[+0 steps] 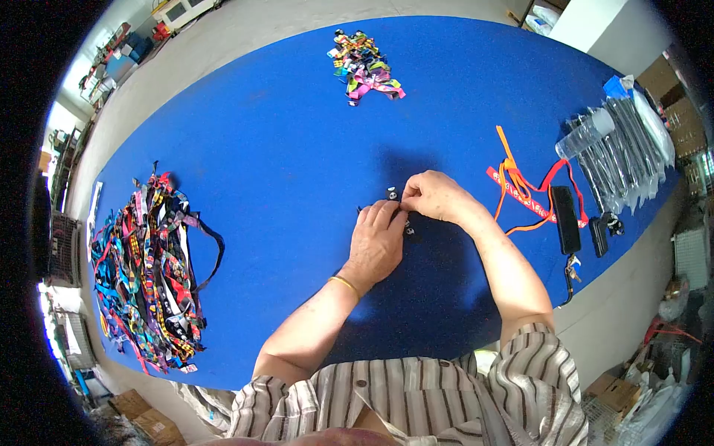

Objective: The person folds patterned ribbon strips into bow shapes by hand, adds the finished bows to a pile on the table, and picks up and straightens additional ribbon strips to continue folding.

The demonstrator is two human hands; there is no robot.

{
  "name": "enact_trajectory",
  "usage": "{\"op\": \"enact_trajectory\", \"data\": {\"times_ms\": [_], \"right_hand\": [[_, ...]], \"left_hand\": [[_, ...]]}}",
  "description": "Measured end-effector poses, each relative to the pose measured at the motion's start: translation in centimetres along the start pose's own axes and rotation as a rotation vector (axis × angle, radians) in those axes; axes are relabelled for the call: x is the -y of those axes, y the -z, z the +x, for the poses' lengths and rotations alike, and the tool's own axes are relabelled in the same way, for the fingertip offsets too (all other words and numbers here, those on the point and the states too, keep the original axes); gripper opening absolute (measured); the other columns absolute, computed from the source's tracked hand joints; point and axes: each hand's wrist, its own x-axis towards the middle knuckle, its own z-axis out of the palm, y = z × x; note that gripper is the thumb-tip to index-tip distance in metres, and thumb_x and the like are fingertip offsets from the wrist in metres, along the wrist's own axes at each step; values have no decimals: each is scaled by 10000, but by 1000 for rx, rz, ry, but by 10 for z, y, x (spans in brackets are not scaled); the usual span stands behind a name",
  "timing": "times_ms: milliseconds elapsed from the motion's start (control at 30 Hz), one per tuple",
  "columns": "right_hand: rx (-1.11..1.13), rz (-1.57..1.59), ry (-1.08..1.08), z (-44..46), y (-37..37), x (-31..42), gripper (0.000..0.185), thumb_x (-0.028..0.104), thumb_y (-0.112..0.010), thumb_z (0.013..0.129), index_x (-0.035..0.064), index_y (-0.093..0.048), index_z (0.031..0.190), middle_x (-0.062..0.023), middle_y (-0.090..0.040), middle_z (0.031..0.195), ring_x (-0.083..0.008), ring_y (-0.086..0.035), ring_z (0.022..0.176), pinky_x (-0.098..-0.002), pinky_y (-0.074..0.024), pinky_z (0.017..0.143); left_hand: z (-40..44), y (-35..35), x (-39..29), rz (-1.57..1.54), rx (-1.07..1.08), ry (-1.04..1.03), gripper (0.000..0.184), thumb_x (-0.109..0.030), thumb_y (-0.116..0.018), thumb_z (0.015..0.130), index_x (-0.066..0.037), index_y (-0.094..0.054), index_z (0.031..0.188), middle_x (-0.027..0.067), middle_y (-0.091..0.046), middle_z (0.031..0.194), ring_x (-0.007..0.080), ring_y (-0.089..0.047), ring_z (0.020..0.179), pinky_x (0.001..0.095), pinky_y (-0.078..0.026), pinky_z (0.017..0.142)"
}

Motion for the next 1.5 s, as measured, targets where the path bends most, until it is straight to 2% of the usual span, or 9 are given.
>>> {"op": "enact_trajectory", "data": {"times_ms": [167,367,467,533,633,733,867,1033,1500], "right_hand": [[61,-107,-20,3,7,9,231,251,-776,834,50,-753,944,-133,-756,876,-264,-718,836,-391,-547,761],[159,-202,3,11,13,24,214,219,-759,818,42,-745,935,-128,-728,871,-270,-706,841,-394,-546,758],[-82,-256,271,26,11,4,192,204,-753,809,50,-739,923,-118,-698,872,-272,-690,803,-402,-541,744],[-214,-163,220,34,19,5,106,168,-742,822,83,-728,884,-78,-662,868,-240,-674,801,-378,-533,715],[-451,-170,348,58,29,-4,63,149,-745,850,96,-726,878,-63,-614,811,-215,-634,728,-370,-499,663],[-575,-169,352,90,37,-13,96,188,-764,834,122,-729,893,-81,-634,812,-274,-652,749,-422,-512,704],[-684,-160,438,129,46,-19,87,153,-750,855,92,-751,917,-68,-607,793,-218,-627,716,-373,-495,659],[-782,-205,405,174,53,-25,132,201,-770,856,95,-765,934,-57,-663,886,-232,-651,855,-377,-510,786],[-860,-167,366,233,54,-28,140,217,-798,842,123,-773,943,-45,-666,965,-241,-648,966,-379,-513,835]], "left_hand": [[-1,1,2,-8,-27,-16,272,-34,-628,800,43,-665,1058,197,-602,1184,358,-580,1109,481,-454,981],[2,4,1,-26,-162,-45,221,-39,-661,787,-20,-683,1007,154,-602,1097,348,-583,1080,486,-462,947],[1,8,1,-59,-171,-63,201,-34,-659,771,-24,-674,971,148,-594,1086,346,-581,1068,485,-465,943],[1,7,2,-63,-164,-63,194,-34,-657,765,-26,-668,958,146,-590,1086,346,-580,1062,485,-467,940],[0,7,3,-76,-147,-59,191,-36,-659,760,-24,-669,950,148,-589,1086,345,-579,1062,487,-469,942],[0,5,4,-84,-126,-49,188,-36,-662,754,-18,-676,941,153,-595,1089,346,-579,1071,488,-472,952],[-1,3,5,-82,-113,-30,186,-31,-662,745,-7,-683,928,162,-603,1097,351,-580,1090,490,-475,969],[0,4,5,-106,-82,-2,189,-21,-658,747,3,-682,933,170,-602,1098,356,-583,1091,484,-485,962],[1,3,6,-131,-7,49,183,-26,-640,767,13,-680,942,171,-622,1061,348,-598,1069,468,-489,956]]}}
